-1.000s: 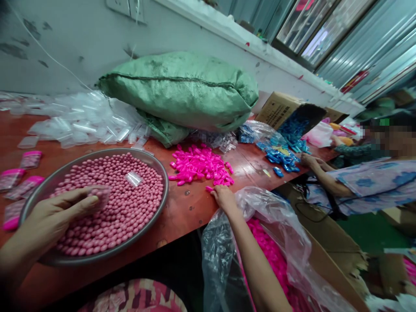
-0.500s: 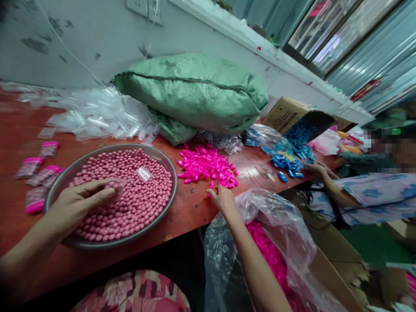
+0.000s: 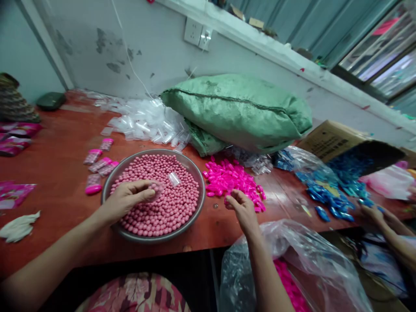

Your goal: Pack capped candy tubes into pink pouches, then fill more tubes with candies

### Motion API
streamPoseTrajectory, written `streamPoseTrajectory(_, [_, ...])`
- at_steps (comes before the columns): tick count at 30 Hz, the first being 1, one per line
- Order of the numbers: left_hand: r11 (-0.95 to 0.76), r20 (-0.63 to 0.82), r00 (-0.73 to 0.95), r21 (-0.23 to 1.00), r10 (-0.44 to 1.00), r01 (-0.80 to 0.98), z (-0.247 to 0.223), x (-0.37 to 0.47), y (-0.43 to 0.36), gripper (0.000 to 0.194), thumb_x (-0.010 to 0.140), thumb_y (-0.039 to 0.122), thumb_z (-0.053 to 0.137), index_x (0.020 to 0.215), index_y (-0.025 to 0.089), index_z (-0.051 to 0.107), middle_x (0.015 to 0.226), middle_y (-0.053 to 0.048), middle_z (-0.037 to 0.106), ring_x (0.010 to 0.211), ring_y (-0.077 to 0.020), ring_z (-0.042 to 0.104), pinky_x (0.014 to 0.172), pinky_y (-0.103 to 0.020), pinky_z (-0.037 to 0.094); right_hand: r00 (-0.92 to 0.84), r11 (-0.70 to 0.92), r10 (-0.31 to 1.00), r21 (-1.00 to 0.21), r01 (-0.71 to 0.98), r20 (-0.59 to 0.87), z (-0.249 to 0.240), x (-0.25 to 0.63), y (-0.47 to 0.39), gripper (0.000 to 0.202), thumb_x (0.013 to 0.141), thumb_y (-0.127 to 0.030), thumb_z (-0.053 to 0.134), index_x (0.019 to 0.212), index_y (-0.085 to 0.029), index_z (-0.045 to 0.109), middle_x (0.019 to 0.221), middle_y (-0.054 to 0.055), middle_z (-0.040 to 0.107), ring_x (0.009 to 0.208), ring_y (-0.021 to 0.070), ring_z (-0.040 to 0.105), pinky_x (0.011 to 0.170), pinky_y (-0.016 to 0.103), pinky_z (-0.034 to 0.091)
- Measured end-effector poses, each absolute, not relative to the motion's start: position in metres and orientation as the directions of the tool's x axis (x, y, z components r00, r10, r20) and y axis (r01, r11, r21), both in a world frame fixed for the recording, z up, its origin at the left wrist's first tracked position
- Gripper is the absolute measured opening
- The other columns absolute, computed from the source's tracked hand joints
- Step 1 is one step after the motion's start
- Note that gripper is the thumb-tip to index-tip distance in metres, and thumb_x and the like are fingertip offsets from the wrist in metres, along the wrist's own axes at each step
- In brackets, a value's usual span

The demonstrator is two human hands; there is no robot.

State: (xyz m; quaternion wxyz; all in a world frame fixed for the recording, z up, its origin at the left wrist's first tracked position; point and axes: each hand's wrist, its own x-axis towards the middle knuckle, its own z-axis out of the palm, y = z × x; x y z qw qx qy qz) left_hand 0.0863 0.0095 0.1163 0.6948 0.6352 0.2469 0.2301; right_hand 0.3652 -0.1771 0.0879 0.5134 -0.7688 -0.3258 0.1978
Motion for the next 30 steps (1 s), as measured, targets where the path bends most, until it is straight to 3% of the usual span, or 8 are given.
streamPoseTrajectory(2, [0.154, -0.044, 0.791, 0.986, 0.61, -0.064, 0.117, 0.087, 0.009, 0.033, 0.071, 0.033, 0.061, 0.099, 0.016, 0.063, 0.092, -0.005, 0.065, 0.088, -0.0196, 0.058, 0.079, -0.032, 0.047, 0.616, -0.083, 0.785, -0.976, 0.203, 0.062, 0.11, 0.333, -0.152, 0.027, 0.067, -0.034, 0.064, 0.09, -0.02, 0.058, 0.077, 0.0, 0.058, 0.068, 0.0136, 0.056, 0.062, 0.027, 0.049])
streamPoseTrajectory(5, [0.263, -0.038, 0.791, 0.952, 0.61, -0.157, 0.116, 0.086, 0.008, 0.032, 0.071, 0.032, 0.061, 0.099, 0.016, 0.063, 0.093, -0.006, 0.064, 0.086, -0.0188, 0.058, 0.077, -0.033, 0.048, 0.391, -0.006, 0.918, -0.987, 0.16, 0.057, 0.132, 0.279, -0.109, 0.026, 0.069, -0.032, 0.064, 0.092, -0.019, 0.063, 0.087, 0.002, 0.061, 0.075, 0.0146, 0.057, 0.068, 0.029, 0.049])
streamPoseTrajectory(8, [0.333, -0.028, 0.753, 0.907, 0.658, -0.258, 0.113, 0.084, 0.01, 0.032, 0.071, 0.031, 0.062, 0.099, 0.017, 0.062, 0.094, -0.006, 0.064, 0.085, -0.0186, 0.058, 0.076, -0.033, 0.048, 0.27, 0.053, 0.959, -0.989, 0.139, 0.09, 0.131, 0.238, -0.077, 0.027, 0.074, -0.033, 0.059, 0.098, -0.021, 0.063, 0.096, 0.003, 0.06, 0.084, 0.0173, 0.057, 0.069, 0.031, 0.05])
streamPoseTrajectory(11, [0.332, -0.015, 0.698, 0.886, 0.716, -0.322, 0.111, 0.081, 0.012, 0.029, 0.071, 0.03, 0.062, 0.097, 0.016, 0.062, 0.093, -0.006, 0.064, 0.083, -0.0178, 0.058, 0.075, -0.031, 0.048, 0.257, 0.098, 0.954, -0.97, 0.224, 0.155, 0.121, 0.222, -0.065, 0.032, 0.075, -0.032, 0.059, 0.105, -0.023, 0.06, 0.096, 0.003, 0.059, 0.086, 0.0176, 0.056, 0.073, 0.032, 0.05])
streamPoseTrajectory(17, [0.033, 0.133, 0.689, 0.975, 0.712, -0.222, 0.115, 0.079, 0.009, 0.029, 0.076, 0.031, 0.056, 0.1, 0.016, 0.063, 0.095, -0.006, 0.065, 0.089, -0.02, 0.058, 0.079, -0.03, 0.045, 0.243, 0.125, 0.936, -0.885, 0.448, 0.255, 0.129, 0.235, -0.071, 0.028, 0.078, -0.028, 0.056, 0.105, -0.023, 0.059, 0.095, 0.003, 0.059, 0.086, 0.0175, 0.055, 0.074, 0.031, 0.047])
streamPoseTrajectory(21, [-0.243, 0.259, 0.657, 0.963, 0.708, -0.118, 0.117, 0.077, 0.006, 0.025, 0.079, 0.03, 0.052, 0.098, 0.018, 0.064, 0.095, -0.004, 0.066, 0.09, -0.0187, 0.058, 0.081, -0.028, 0.042, 0.08, 0.23, 0.907, -0.645, 0.729, 0.413, 0.152, 0.239, -0.071, 0.027, 0.08, -0.023, 0.053, 0.107, -0.022, 0.057, 0.09, 0.003, 0.059, 0.083, 0.0162, 0.054, 0.076, 0.029, 0.044])
streamPoseTrajectory(25, [-0.354, 0.318, 0.642, 0.932, 0.698, -0.077, 0.119, 0.073, 0.004, 0.026, 0.08, 0.027, 0.051, 0.102, 0.02, 0.063, 0.098, -0.005, 0.066, 0.089, -0.0181, 0.059, 0.08, -0.027, 0.042, -0.169, 0.351, 0.908, -0.474, 0.808, 0.384, 0.162, 0.235, -0.066, 0.029, 0.083, -0.021, 0.049, 0.111, -0.023, 0.053, 0.086, 0.004, 0.057, 0.079, 0.015, 0.054, 0.071, 0.026, 0.043])
streamPoseTrajectory(30, [-0.443, 0.371, 0.617, 0.895, 0.694, -0.04, 0.118, 0.071, 0.001, 0.025, 0.08, 0.024, 0.051, 0.101, 0.021, 0.064, 0.094, -0.004, 0.067, 0.086, -0.017, 0.06, 0.078, -0.026, 0.042, -0.222, 0.328, 0.928, -0.373, 0.868, 0.299, 0.158, 0.233, -0.072, 0.032, 0.086, -0.021, 0.043, 0.118, -0.023, 0.048, 0.081, 0.004, 0.053, 0.072, 0.0147, 0.052, 0.064, 0.025, 0.043])
